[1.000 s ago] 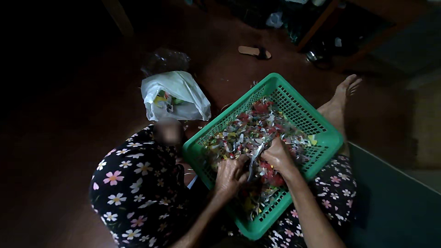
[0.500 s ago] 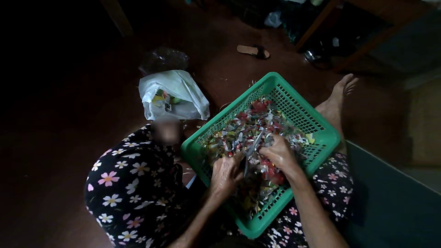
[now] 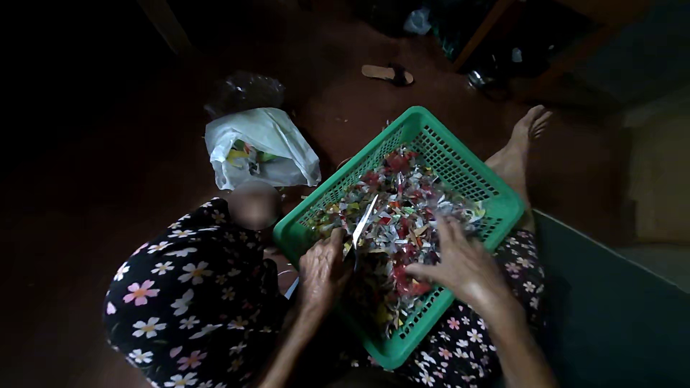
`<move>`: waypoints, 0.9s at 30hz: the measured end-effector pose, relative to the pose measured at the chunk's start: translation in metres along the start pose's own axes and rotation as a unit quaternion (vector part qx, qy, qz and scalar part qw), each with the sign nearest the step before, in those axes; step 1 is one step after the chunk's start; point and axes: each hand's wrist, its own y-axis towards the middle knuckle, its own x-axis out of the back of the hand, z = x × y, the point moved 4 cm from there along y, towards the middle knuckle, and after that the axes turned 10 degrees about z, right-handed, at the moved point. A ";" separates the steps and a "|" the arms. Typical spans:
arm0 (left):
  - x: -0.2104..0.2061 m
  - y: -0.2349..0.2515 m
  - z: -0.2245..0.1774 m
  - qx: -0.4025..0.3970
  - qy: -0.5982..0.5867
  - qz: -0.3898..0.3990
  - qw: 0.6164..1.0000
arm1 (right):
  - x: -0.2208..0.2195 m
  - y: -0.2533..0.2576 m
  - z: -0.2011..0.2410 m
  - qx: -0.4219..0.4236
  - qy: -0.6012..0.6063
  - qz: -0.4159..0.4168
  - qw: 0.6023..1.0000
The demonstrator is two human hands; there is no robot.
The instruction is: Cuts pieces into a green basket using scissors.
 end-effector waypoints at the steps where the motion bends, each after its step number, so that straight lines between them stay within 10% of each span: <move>1: 0.000 0.000 -0.001 0.004 0.005 0.013 1.000 | -0.015 0.003 0.007 -0.012 -0.015 0.025 1.000; 17: -0.007 -0.002 -0.009 -0.044 0.035 0.028 0.998 | -0.005 0.048 0.024 0.005 0.195 -0.085 0.977; 27: -0.019 0.007 -0.022 -0.086 0.048 -0.045 0.994 | -0.011 0.048 0.037 0.004 0.254 -0.008 0.967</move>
